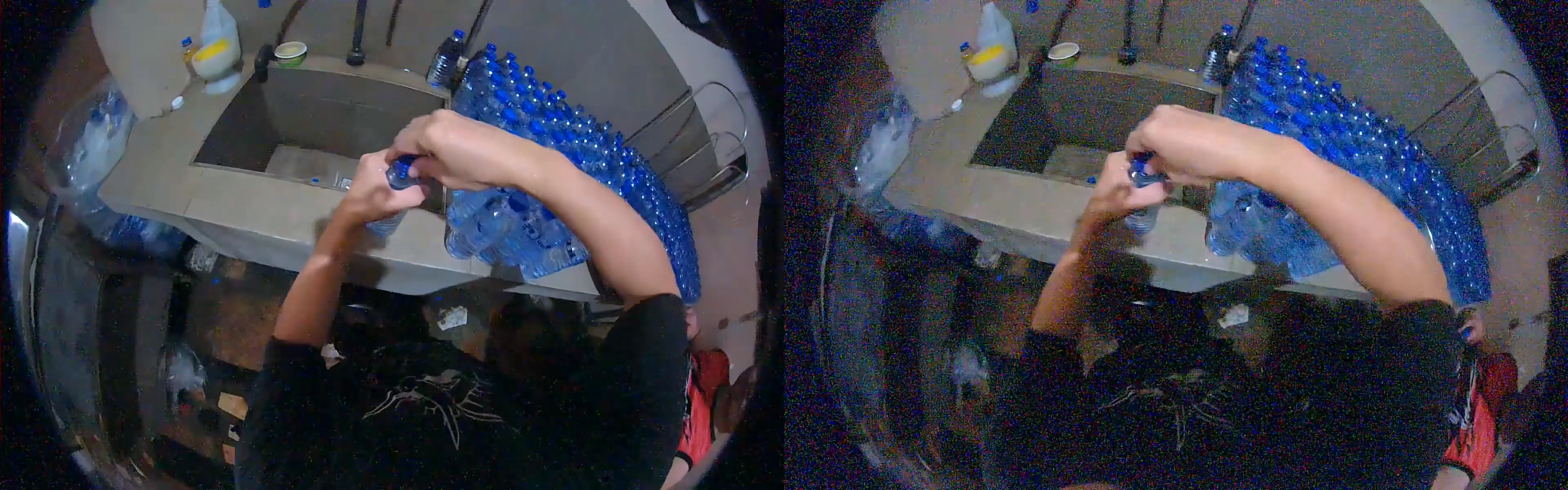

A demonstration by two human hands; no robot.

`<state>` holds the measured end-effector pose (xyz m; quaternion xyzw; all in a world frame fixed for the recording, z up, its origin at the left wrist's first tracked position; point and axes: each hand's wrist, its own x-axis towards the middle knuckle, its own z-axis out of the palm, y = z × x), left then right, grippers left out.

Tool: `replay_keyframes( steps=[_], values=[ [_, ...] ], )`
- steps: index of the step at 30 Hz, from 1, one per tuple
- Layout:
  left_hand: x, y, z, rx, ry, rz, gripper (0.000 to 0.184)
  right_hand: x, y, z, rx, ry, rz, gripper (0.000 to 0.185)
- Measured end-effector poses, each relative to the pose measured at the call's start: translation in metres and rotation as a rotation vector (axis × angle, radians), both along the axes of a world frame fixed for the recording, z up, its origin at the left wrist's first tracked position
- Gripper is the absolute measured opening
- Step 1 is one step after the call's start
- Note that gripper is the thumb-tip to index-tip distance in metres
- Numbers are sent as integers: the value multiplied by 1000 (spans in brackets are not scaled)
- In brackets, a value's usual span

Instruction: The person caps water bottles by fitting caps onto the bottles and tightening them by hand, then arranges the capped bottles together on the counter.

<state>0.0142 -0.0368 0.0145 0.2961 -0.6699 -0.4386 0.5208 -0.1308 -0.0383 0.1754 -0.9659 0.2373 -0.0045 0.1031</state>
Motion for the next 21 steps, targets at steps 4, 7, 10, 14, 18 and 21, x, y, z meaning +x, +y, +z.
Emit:
replay_keyframes(
  steps=[4, 7, 10, 14, 18, 21],
  values=[
    [4, -2, -2, 102, 25, -90, 36, 9, -11, -2, -27, 110, -36, 17],
    [-11, -6, -11, 46, 13, 54, 28, -1, -27, -18, -208, 165, -63, 30],
    [-30, 0, -73, 19, -58, 428, 35, 5, -5, -25, -273, 224, -230, 50],
    [-22, 16, -11, -230, 137, 288, 65, -7, 1, -48, -299, 17, -220, 50],
    [15, -7, -29, 467, 69, -370, 99, -4, 5, -42, -303, 156, -281, 41],
    [-32, 24, -47, 309, 262, 328, 115, 18, 19, -46, -188, 133, -522, 36]
  ],
)
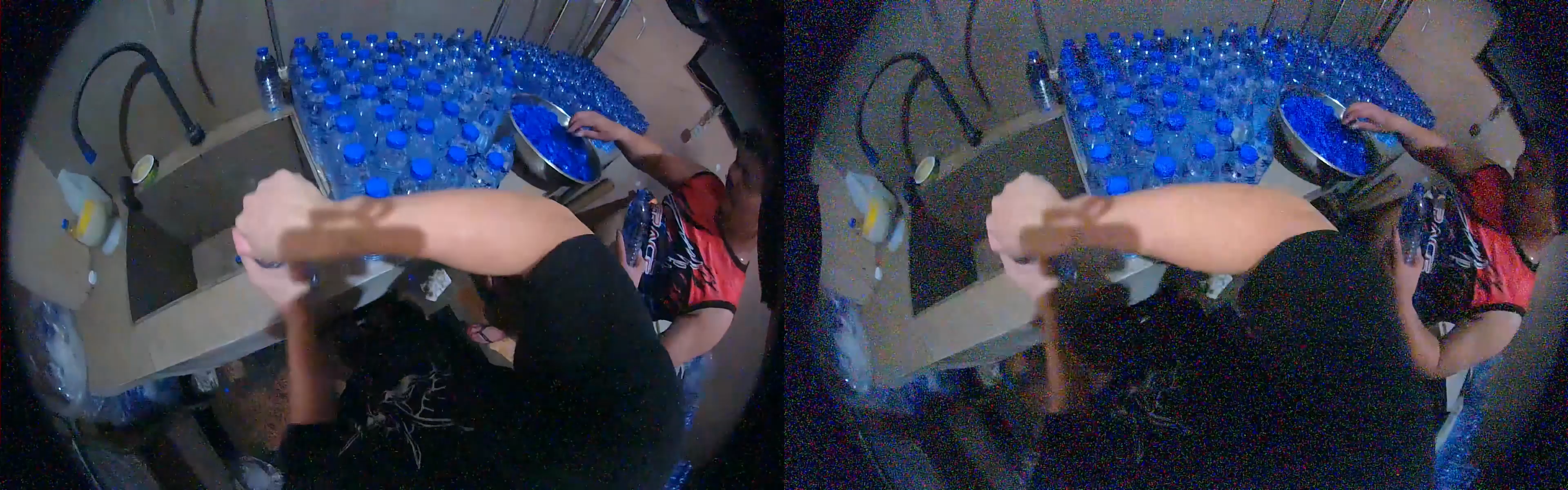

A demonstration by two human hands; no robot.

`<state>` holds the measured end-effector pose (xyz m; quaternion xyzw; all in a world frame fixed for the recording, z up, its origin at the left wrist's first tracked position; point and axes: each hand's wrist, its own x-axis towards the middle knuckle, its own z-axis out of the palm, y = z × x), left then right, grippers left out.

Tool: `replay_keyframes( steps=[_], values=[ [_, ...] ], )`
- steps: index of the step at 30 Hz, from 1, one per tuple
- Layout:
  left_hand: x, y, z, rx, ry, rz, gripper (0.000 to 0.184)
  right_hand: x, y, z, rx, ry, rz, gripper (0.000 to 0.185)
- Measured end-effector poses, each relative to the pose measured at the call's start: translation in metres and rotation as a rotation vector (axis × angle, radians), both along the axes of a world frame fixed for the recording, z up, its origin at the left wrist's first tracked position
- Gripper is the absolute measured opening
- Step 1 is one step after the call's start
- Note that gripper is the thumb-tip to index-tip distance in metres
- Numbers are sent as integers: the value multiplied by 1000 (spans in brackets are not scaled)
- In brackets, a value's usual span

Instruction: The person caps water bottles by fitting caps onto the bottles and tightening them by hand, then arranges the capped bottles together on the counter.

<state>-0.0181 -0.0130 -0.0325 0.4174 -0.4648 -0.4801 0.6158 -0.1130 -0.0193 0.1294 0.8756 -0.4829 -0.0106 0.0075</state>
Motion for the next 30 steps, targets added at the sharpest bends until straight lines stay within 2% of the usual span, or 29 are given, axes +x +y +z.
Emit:
replay_keyframes(
  steps=[1, 3, 4, 7, 8, 9, 10, 12, 13, 15, 17, 18, 21, 22, 25, 26, 28, 29, 30],
  values=[
    [-7, 4, -15, -100, 123, 47, 116, 3, 12, 1, 9, 18, 25, 35],
    [-8, -4, -23, -185, 180, -96, 118, -13, 5, 6, 4, 4, 102, 32],
    [7, -3, 7, -190, 106, -265, 118, -26, -1, 5, -25, -28, 173, 31],
    [52, -26, 10, -22, -93, -679, 111, -34, -9, -22, -206, -128, 345, 29],
    [58, -33, 9, -21, -227, -725, 108, -29, 0, -27, -258, -172, 362, 31],
    [51, -20, 6, -117, -193, -614, 95, -23, 11, -31, -303, -214, 380, 34],
    [43, -8, 4, -212, -169, -497, 82, -10, 18, -32, -166, -160, 33, 31],
    [-33, 16, 7, -199, 42, 182, 64, 6, 37, -26, -115, -155, -131, 30],
    [-37, 14, 0, -96, 69, 200, 56, 10, 47, -21, -88, -154, -227, 30],
    [-45, 9, -15, 108, 137, 232, 40, -2, 47, -13, -109, -90, -164, 29],
    [-30, 19, -12, -141, 217, 92, 42, -6, 29, -21, -136, -26, -84, 29],
    [-16, 18, -16, -215, -117, 90, 48, -7, 30, -17, -150, -6, -22, 32],
    [13, 17, -5, -123, -157, -175, 51, -28, 14, -15, -252, -2, 374, 37],
    [21, 19, 0, -114, -176, -261, 52, -28, 5, -11, -200, 96, 470, 40],
    [53, 11, -10, -143, -125, -544, 54, -18, 7, 7, -87, 120, 659, 39],
    [62, 12, -11, -145, -180, -574, 57, -16, 1, -3, -70, -21, 691, 32],
    [59, 11, 4, -145, -288, -655, 64, -21, 5, -14, 84, -270, 525, 26],
    [40, 12, -4, -164, -142, -353, 67, -21, 2, -21, 172, -393, 422, 24],
    [9, 23, -18, -185, -11, -49, 71, -8, 12, -34, -158, -260, 162, 19]
  ],
)
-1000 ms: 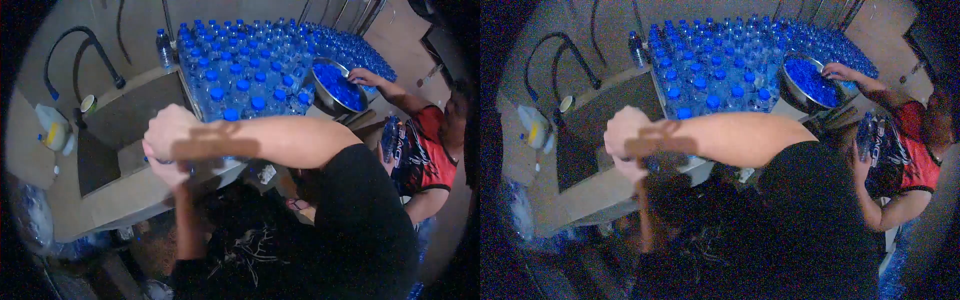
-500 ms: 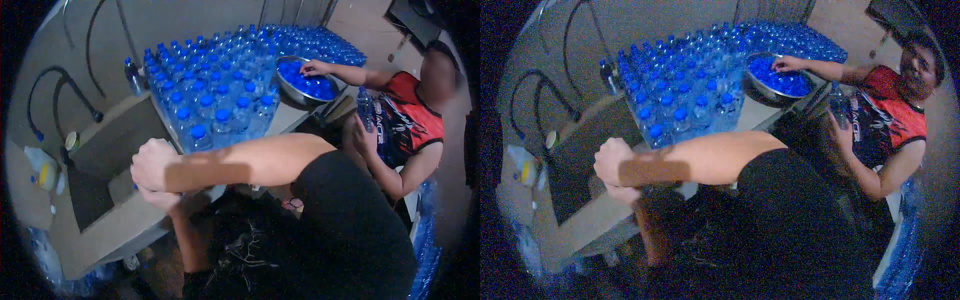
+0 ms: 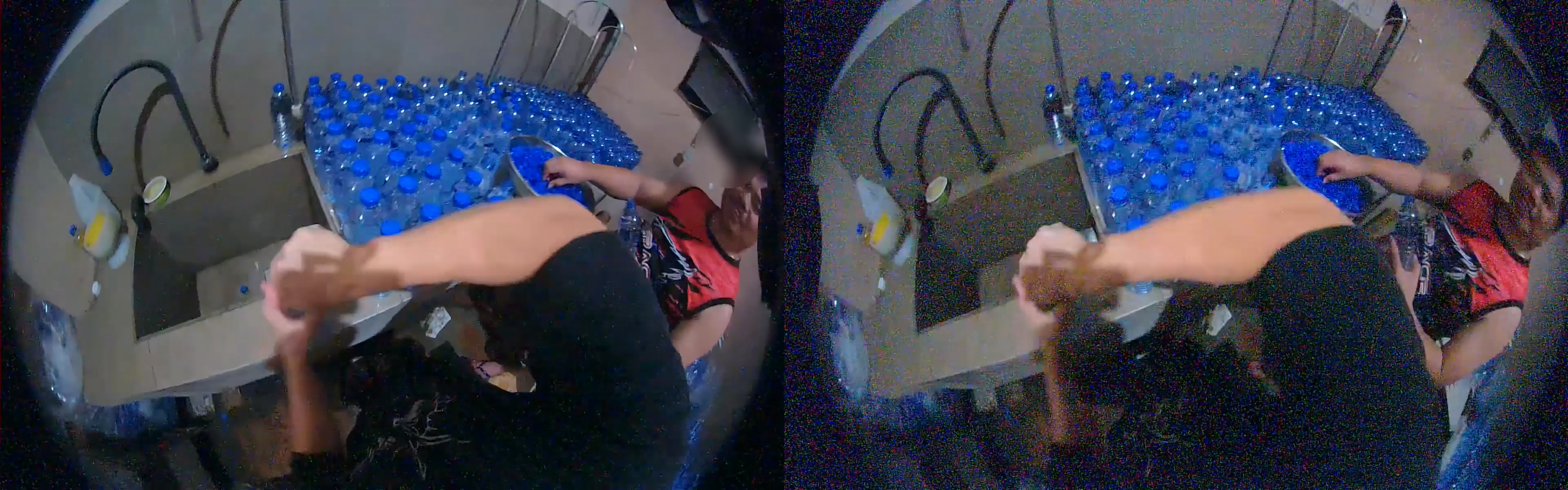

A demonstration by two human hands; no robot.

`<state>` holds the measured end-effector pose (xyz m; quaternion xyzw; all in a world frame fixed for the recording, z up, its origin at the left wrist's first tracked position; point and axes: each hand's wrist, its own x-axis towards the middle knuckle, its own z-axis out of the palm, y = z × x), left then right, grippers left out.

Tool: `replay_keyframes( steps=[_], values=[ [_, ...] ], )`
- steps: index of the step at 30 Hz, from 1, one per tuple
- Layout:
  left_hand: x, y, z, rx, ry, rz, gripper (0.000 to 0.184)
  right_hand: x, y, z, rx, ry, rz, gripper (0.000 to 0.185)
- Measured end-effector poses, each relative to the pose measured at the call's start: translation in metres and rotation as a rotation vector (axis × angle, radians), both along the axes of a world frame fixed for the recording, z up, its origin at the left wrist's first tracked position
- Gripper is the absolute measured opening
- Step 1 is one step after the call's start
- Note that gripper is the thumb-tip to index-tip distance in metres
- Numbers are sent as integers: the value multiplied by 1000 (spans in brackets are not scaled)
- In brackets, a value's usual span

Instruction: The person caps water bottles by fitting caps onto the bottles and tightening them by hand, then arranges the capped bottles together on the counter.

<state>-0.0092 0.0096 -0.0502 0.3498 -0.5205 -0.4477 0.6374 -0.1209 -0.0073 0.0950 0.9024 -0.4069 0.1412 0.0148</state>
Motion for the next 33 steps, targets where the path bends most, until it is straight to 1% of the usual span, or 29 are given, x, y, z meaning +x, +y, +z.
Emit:
replay_keyframes(
  steps=[2, 3, 4, 6, 7, 8, 9, 10, 12, 13, 14, 15, 16, 17, 18, 19, 20, 21, 22, 23, 24, 25, 28, 31, 32, 33],
  values=[
    [-49, 18, 18, -26, 169, 499, 79, 9, 22, -3, -203, -59, -71, 18],
    [-47, 21, 18, -59, 65, 493, 78, 8, 33, 3, -309, -84, -120, 18],
    [-48, 22, 18, -95, -28, 489, 77, 8, 39, 19, -142, 85, -208, 20],
    [-44, 21, 24, -179, -114, 431, 76, -12, 30, 2, -344, -198, 47, 23],
    [-42, 22, 32, -214, -101, 372, 76, -17, 27, 3, -331, -247, 102, 25],
    [-41, 14, 20, -186, -85, 308, 76, -23, 24, 3, -319, -295, 159, 26],
    [-39, 6, 8, -156, -70, 246, 77, -26, 24, 9, -193, -250, 136, 28],
    [-33, -21, -51, -57, -59, 177, 78, -28, 24, 13, -63, -209, 110, 30],
    [-27, -20, -51, -58, -178, 188, 80, -40, 10, 24, 75, -143, -20, 31],
    [-28, 13, 8, -164, -303, 269, 80, -47, -2, 33, 140, -106, -80, 32],
    [-29, 31, 48, -268, -427, 352, 81, -59, -11, 53, 99, -101, -146, 33],
    [-23, 40, 51, -231, -330, 304, 78, -77, -18, 81, 62, -92, -212, 34],
    [-11, 54, 44, -193, -231, 256, 75, -101, -29, 110, -21, -139, -258, 35],
    [11, 65, 30, -81, -381, 303, 70, -121, -33, 152, -69, -68, -344, 36],
    [29, 77, 29, -52, -334, 298, 61, -147, -38, 182, -78, -272, -396, 37],
    [54, 86, -1, 25, -400, 413, 53, -173, -43, 207, -47, -459, -458, 38],
    [72, 98, -14, 47, -323, 422, 49, -165, -6, 250, -96, -515, -661, 31],
    [86, 113, -7, 180, -448, 495, 42, -201, -28, 263, -174, -553, -598, 30],
    [97, 123, -12, 222, -309, 526, 36, -232, -56, 271, -323, -608, -623, 32],
    [113, 129, -21, 203, -372, 572, 31, -253, -64, 279, -377, -544, -658, 33],
    [106, 134, -1, 249, -451, 652, 29, -275, -80, 279, -420, -535, -666, 33],
    [106, 138, 6, 239, -468, 682, 28, -298, -101, 275, -465, -530, -673, 33],
    [92, 143, 25, 247, -508, 724, 26, -379, -188, 237, -830, -196, -674, 30],
    [64, 147, 55, 225, -632, 714, 23, -422, -225, 192, -587, -195, -676, 37],
    [57, 148, 66, 203, -694, 698, 23, -437, -239, 176, -681, -123, -661, 38],
    [51, 148, 74, 184, -758, 678, 23, -439, -245, 166, -612, -129, -680, 40]
  ],
)
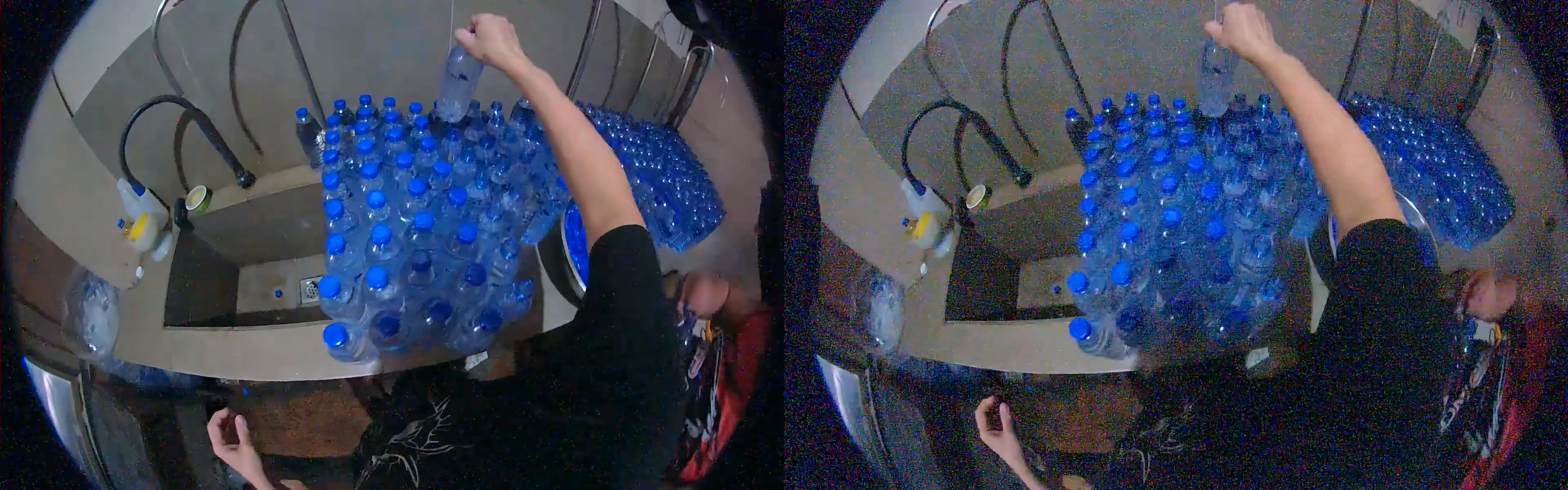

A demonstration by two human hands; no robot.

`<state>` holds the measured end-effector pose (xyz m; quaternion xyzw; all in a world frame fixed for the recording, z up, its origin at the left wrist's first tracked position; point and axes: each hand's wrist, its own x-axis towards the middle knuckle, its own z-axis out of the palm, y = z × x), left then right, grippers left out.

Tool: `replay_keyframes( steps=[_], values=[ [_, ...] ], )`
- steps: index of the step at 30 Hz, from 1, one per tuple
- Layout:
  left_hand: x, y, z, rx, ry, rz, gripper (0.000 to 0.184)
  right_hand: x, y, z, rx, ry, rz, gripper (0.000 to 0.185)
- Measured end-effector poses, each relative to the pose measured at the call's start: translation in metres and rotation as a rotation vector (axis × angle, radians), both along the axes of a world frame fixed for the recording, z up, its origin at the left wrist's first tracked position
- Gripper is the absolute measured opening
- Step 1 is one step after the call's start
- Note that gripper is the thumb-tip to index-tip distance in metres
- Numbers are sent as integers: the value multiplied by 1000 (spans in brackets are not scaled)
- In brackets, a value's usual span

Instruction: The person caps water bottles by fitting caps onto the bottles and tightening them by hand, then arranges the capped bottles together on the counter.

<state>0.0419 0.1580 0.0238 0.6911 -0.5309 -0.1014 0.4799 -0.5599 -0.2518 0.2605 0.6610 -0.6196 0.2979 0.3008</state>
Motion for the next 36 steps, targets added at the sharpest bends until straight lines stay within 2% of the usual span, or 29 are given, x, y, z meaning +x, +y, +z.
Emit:
replay_keyframes(
  steps=[4, 7, 10, 12, 13, 14, 16, 18, 19, 20, 21, 22, 23, 24, 25, 26, 28, 29, 30, 32, 35, 36],
  values=[
    [-17, -19, 35, 26, 68, -68, 20, 4, -29, -45, 339, -65, -43, 43],
    [-63, -66, 84, -22, -125, -194, 19, 11, -46, -91, 513, 37, 24, 38],
    [-127, -120, 133, -42, -296, -462, 18, 31, -28, -121, 678, 30, 117, 35],
    [-171, -159, 159, -78, -422, -700, 21, 22, -21, -134, 637, 58, 172, 35],
    [-189, -178, 167, -35, -393, -769, 24, 16, -16, -127, 673, -6, 121, 35],
    [-206, -197, 171, 17, -363, -830, 28, 7, 5, -118, 451, -15, 138, 34],
    [-245, -234, 181, 124, -372, -906, 29, -25, 60, -80, 371, -84, 137, 32],
    [-278, -281, 180, 44, -432, -1059, 33, -69, 144, -34, 454, 3, -44, 30],
    [-302, -291, 187, 83, -588, -1020, 36, -101, 181, -26, 462, 70, -84, 28],
    [-328, -301, 197, 110, -740, -970, 40, -140, 213, -35, 322, 140, -119, 28],
    [-346, -318, 192, -70, -854, -967, 37, -147, 257, -29, 482, 14, -297, 27],
    [-358, -336, 177, -258, -957, -948, 35, -159, 279, -46, 622, -103, -532, 26],
    [-372, -361, 165, -267, -1012, -924, 38, -187, 293, -83, 589, -146, -579, 25],
    [-386, -383, 154, -271, -1077, -894, 41, -191, 300, -103, 746, -225, -633, 28],
    [-400, -393, 144, -260, -1098, -877, 44, -199, 304, -129, 889, -324, -585, 35],
    [-411, -402, 136, -246, -1121, -854, 48, -187, 318, -141, 874, -442, -448, 45],
    [-432, -415, 126, -91, -1172, -858, 54, -194, 325, -189, 854, -414, -362, 52],
    [-440, -419, 122, -24, -1218, -862, 55, -194, 332, -206, 774, -326, -322, 46],
    [-445, -424, 121, 47, -1258, -856, 57, -196, 332, -211, 806, -323, -327, 40],
    [-451, -433, 123, 284, -1199, -848, 59, -192, 330, -206, 820, -349, -322, 29],
    [-447, -444, 111, 202, -940, -977, 62, -196, 326, -195, 832, -465, -299, 16],
    [-447, -437, 116, 173, -957, -955, 61, -198, 330, -193, 845, -511, -306, 13]
  ],
)
